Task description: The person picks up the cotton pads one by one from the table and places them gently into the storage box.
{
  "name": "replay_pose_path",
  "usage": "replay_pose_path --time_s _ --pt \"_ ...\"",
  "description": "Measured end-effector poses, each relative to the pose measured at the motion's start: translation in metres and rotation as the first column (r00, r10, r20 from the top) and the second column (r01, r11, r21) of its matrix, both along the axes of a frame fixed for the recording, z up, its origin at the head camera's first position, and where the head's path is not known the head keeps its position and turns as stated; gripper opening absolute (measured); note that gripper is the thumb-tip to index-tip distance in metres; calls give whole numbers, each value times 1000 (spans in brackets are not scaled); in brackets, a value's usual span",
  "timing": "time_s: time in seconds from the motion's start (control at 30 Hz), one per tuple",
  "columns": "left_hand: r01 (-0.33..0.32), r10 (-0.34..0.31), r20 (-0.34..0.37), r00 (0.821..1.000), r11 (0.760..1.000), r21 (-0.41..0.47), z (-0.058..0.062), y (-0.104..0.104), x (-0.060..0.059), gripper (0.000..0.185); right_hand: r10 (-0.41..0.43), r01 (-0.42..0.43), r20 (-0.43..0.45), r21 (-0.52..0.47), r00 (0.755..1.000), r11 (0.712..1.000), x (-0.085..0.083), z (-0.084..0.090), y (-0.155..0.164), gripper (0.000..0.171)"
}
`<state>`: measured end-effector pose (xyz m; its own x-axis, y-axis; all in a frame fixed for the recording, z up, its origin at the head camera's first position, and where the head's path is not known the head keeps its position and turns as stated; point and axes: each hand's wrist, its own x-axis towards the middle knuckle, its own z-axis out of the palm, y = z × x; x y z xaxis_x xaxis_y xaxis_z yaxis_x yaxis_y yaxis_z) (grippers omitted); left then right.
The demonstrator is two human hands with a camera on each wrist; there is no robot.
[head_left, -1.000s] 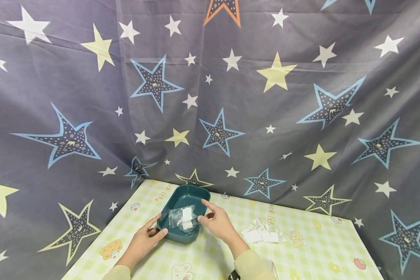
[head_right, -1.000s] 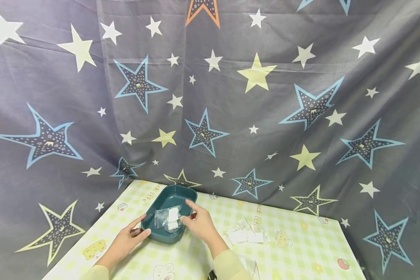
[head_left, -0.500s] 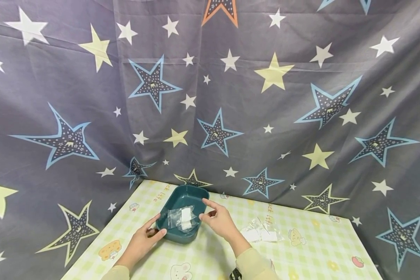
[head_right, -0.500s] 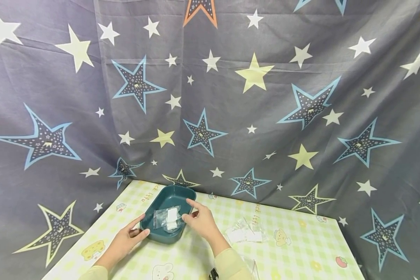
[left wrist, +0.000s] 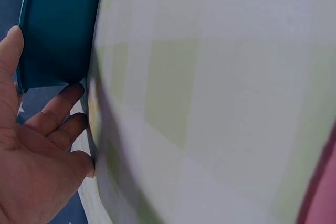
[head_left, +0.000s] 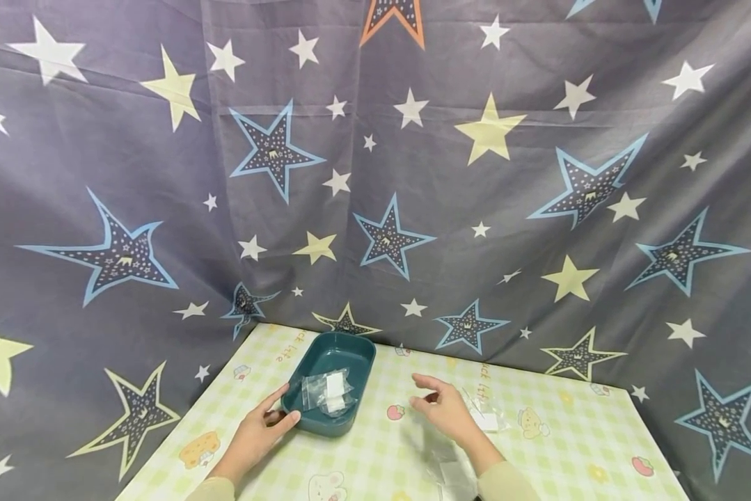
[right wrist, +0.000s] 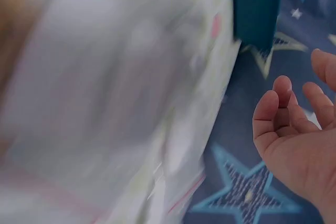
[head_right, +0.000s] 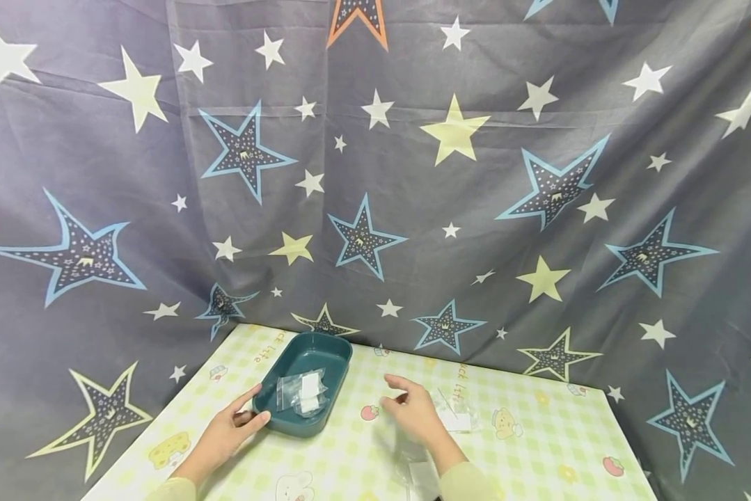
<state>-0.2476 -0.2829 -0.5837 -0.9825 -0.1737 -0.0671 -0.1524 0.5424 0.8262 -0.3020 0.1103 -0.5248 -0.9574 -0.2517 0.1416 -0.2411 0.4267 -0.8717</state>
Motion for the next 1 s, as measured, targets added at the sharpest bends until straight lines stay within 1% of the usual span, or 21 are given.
replay_pose_path --time_s 0.13,0.27,0.4,0.5,0.57,0.6,0.67,0.73,0.83,0.93,1.0 --pt "-1 1 13 1000 1000 -4 -1 2 0 82 -90 90 48 3 995 996 11 -12 43 46" --pt "-9 9 24 1000 1000 -3 -1 2 0 83 -176 175 99 23 979 984 24 -19 82 46" --pt "-2 2 26 1000 1000 6 0 1 -1 84 -228 220 155 72 961 973 36 -23 112 47" --pt "8 -8 21 1000 1000 -1 0 0 -3 85 -231 216 189 101 954 971 44 -26 129 47" --pt "14 -14 21 1000 1000 -6 0 -1 -3 85 -211 191 204 113 956 975 50 -29 136 48" --pt "17 -17 21 1000 1000 -6 -1 -1 -3 85 -187 166 205 118 961 979 52 -31 139 49" --pt "20 -19 22 1000 1000 -6 -1 -2 -4 85 -125 99 207 132 970 986 56 -34 144 52" --pt "22 -22 23 999 1000 -1 1 -1 -3 85 -47 19 190 146 981 989 59 -39 147 52" --pt "23 -22 22 1000 1000 -7 4 0 -3 84 50 -76 151 174 987 982 63 -46 149 50" --pt "24 -24 24 999 1000 -15 4 0 -3 84 83 -106 120 199 989 974 64 -49 145 47" --pt "21 -21 26 999 1000 -16 3 1 -2 84 90 -109 97 212 991 971 65 -49 142 48"
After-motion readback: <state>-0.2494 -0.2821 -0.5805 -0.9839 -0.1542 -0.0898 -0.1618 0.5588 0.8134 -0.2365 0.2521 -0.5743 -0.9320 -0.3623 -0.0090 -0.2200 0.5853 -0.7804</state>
